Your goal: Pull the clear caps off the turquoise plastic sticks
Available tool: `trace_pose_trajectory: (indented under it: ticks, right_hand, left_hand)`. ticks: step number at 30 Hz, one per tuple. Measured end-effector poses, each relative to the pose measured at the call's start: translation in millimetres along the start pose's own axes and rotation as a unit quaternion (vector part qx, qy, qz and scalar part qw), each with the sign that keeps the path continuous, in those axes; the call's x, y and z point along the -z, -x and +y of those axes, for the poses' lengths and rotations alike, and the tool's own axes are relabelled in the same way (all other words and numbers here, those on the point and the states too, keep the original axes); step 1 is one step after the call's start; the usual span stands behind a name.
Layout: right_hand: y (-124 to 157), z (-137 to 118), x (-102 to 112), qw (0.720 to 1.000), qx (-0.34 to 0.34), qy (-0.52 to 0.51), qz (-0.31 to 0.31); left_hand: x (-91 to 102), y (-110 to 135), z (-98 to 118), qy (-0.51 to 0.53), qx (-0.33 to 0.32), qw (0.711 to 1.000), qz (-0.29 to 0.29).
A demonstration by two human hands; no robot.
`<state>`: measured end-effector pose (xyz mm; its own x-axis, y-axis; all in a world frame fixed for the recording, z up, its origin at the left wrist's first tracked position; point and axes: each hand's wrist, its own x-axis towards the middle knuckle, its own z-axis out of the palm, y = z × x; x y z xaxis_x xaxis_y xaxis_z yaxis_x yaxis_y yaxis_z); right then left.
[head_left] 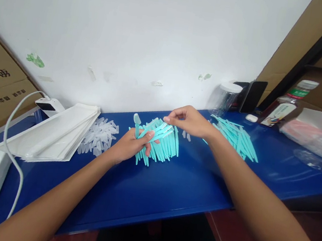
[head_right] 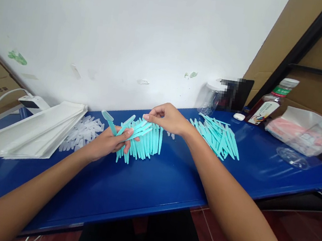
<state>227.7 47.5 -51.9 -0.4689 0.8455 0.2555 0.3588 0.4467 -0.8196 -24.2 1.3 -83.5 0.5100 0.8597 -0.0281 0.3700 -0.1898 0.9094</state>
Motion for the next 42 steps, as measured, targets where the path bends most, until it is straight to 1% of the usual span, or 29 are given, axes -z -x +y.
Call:
trace_pose_trajectory:
  ticks: [3,5,7,8,9,10,12,14,16,17,18,20,22,23,24,26,28,31,34,37,42]
  right_hand:
    - [-1,2,3,1.0,-0.001,-0.006,0.008]
    - [0,3,11,0.999,-0.012,0.005,0.032]
    - [3,5,23,0.996,-0.03,0.041,0.07]
    - [4,7,30,0.993,-0.043,0.068,0.082]
    - [6,10,36,0.99,-0.062,0.1,0.08]
    - [7,13,43,0.985,-0.086,0.134,0.062]
    - [9,22,52,0.973,-0.136,0.187,0.0]
    - [9,31,55,0.961,-0.169,0.21,-0.056]
    - [8,39,54,0.956,-0.182,0.214,-0.083]
    - [7,41,51,0.956,-0.181,0.217,-0.082]
    - [5,41,48,0.957,-0.173,0.222,-0.067]
    - [2,36,40,0.965,-0.127,0.229,-0.001]
    - [0,24,29,0.976,-0.046,0.2,0.073]
    - [0,15,23,0.982,-0.004,0.164,0.091]
    - [0,6,15,0.989,0.031,0.116,0.091]
    - [2,-10,0,0.994,0.073,0.037,0.073]
    - [5,-23,-13,0.994,0.095,0.006,0.062]
    - [8,-29,-26,0.993,0.111,0.011,0.043]
    - [8,-28,-26,0.994,0.101,0.019,0.025]
    - [7,-24,-19,0.996,0.078,0.009,0.035]
    - [5,-17,2,0.995,0.065,-0.011,0.078]
  left_hand:
    - [-1.2,1,1,0.011,-0.002,1.0,-0.012]
    - [-0.9,0,0,0.015,0.003,1.0,-0.013]
    - [0.2,0,-1,0.01,0.013,1.0,-0.001]
    - [0.9,-1,-2,0.007,0.016,1.0,0.007]
    - [1.5,-1,-2,0.005,0.019,1.0,0.013]
    - [2.0,-1,-2,0.003,0.021,1.0,0.018]
    - [2.3,-1,-1,0.003,0.02,1.0,0.015]
    - [1.8,0,0,0.004,0.014,1.0,0.002]
    - [0.9,2,0,0.007,0.006,1.0,-0.013]
    - [0.4,2,1,0.009,0.003,1.0,-0.022]
    - [-0.1,3,1,0.012,0.003,0.999,-0.029]
    - [-1.2,3,2,0.024,0.007,0.999,-0.043]
    - [-2.3,4,4,0.039,0.01,0.998,-0.053]
    - [-2.9,4,4,0.045,0.009,0.997,-0.056]
    - [-3.5,4,4,0.048,0.007,0.997,-0.057]
    - [-4.6,4,4,0.046,0.003,0.997,-0.06]
    - [-5.5,5,4,0.036,0.006,0.997,-0.061]
    - [-6.4,5,2,0.021,0.016,0.998,-0.057]
    - [-6.8,5,2,0.017,0.021,0.998,-0.059]
    - [-6.6,4,3,0.016,0.017,0.998,-0.056]
    - [-4.7,3,3,0.018,0.007,0.998,-0.053]
